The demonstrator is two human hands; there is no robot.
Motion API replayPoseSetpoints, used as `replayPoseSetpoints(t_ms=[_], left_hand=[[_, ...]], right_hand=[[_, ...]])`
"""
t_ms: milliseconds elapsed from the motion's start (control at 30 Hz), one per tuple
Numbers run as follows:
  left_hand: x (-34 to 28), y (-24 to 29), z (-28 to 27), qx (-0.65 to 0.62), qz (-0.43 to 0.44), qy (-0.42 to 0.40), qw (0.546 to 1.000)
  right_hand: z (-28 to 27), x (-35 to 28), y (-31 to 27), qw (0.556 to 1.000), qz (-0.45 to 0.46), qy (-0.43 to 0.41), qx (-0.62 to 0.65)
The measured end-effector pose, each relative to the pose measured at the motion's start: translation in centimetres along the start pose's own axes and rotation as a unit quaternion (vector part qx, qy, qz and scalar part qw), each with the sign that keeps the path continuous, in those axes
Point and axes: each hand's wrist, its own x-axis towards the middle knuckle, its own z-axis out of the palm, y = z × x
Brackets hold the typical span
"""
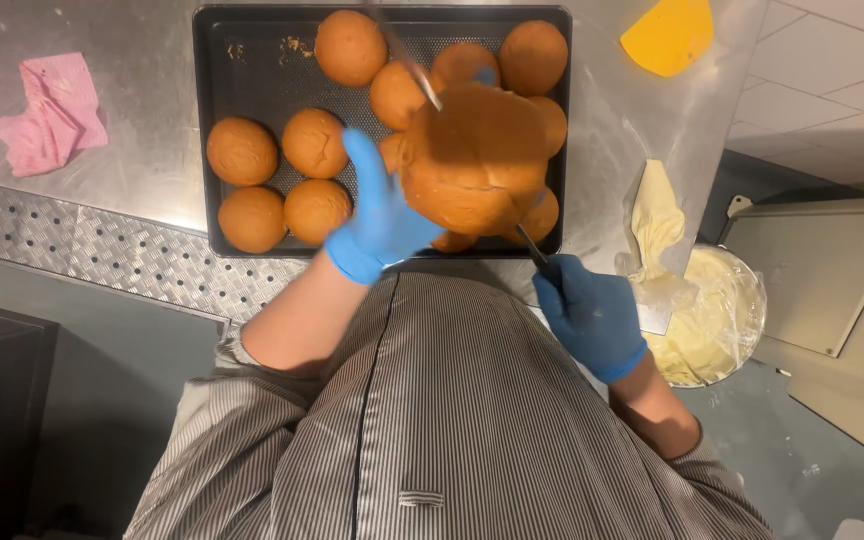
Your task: Slicing round buns on a baking tray using a serrated knife.
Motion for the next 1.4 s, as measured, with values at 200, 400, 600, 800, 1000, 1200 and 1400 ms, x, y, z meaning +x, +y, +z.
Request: replayPoseSetpoints(t_ms=[200,400,600,800,1000,1200,1400], left_hand=[[-0.3,3.2,0.7,-0.015,-0.063,0.145,0.987],[1.4,1.7,3.1,-0.101,-0.024,0.016,0.994],[0.9,-0.8,-1.3,0.009,-0.013,0.073,0.997],[2.3,1.4,-0.3,-0.055,0.045,0.099,0.993],[0.2,-6.6,-8.8,-0.011,0.045,0.137,0.99],[3.1,1.8,0.8,-0.07,0.066,0.077,0.992],[1.9,-1.8,-1.6,-0.098,0.056,0.171,0.979]], right_hand=[[-3.5,-1.5,-0.8,0.998,-0.006,0.026,0.056],[-1.4,-0.2,-2.9,0.993,0.067,0.014,0.101],[-0.4,0.7,-3.1,0.998,0.048,0.008,0.051],[0.3,-1.1,-2.6,0.998,0.05,-0.017,0.015],[0.3,1.0,-2.9,0.997,0.066,-0.007,0.04],[1.3,-1.1,-1.5,0.997,0.064,-0.031,0.004],[2.1,1.3,-2.4,0.994,0.087,-0.037,0.048]])
